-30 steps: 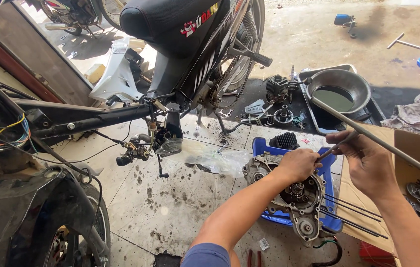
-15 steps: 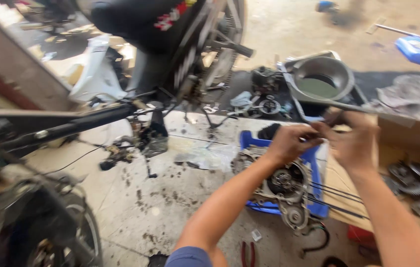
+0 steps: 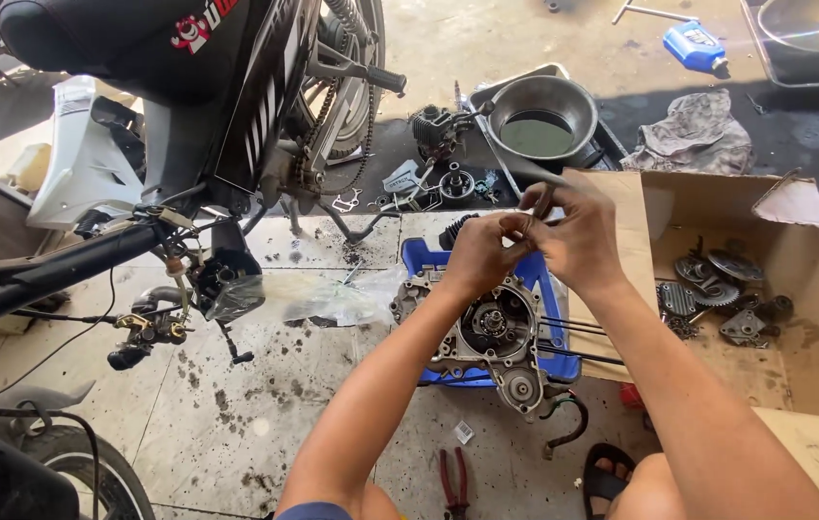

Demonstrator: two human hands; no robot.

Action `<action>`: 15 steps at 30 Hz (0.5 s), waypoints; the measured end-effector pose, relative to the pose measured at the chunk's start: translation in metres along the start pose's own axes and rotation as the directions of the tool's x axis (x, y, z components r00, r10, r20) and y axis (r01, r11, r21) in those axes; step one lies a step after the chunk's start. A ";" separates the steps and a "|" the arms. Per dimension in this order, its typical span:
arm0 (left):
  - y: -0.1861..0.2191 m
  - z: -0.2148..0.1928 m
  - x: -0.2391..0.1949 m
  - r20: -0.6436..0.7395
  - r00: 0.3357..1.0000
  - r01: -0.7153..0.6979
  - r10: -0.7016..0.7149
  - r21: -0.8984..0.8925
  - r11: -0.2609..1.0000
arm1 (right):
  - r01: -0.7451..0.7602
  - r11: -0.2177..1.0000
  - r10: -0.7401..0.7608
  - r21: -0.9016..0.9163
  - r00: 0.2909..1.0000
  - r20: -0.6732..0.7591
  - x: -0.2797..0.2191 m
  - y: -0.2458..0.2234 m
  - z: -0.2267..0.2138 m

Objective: The person sits on the floor of a motorcycle repair shop and works on a disassembled engine crankcase resting in a blue tray. They use a long metal rod to press and seat components inside the crankcase, tap it with a hammer, use pliers and a screwdriver on small parts, and reach into a nearby box of parts.

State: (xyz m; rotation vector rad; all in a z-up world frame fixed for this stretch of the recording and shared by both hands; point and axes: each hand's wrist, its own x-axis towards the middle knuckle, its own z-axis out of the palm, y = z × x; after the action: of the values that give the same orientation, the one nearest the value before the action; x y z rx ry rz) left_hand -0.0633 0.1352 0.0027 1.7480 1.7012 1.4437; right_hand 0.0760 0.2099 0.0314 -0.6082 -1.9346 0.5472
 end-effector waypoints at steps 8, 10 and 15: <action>0.003 0.001 -0.002 -0.086 0.996 0.056 -0.039 0.203 0.978 | -0.081 0.991 0.062 0.105 0.984 0.170 0.007 -0.044 -0.010; 0.024 -0.009 -0.003 -0.040 0.999 0.002 0.000 0.029 1.000 | -0.003 1.000 0.001 0.031 0.999 0.047 0.007 -0.040 -0.013; 0.026 -0.012 -0.006 0.008 1.000 0.001 -0.002 0.071 0.997 | -0.084 0.991 0.065 0.102 0.982 0.175 0.011 -0.061 -0.012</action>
State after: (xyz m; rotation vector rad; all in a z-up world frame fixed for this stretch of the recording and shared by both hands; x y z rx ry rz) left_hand -0.0564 0.1186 0.0254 1.7860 1.7696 1.3903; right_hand 0.0721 0.1710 0.0806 -0.5812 -2.0338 0.7694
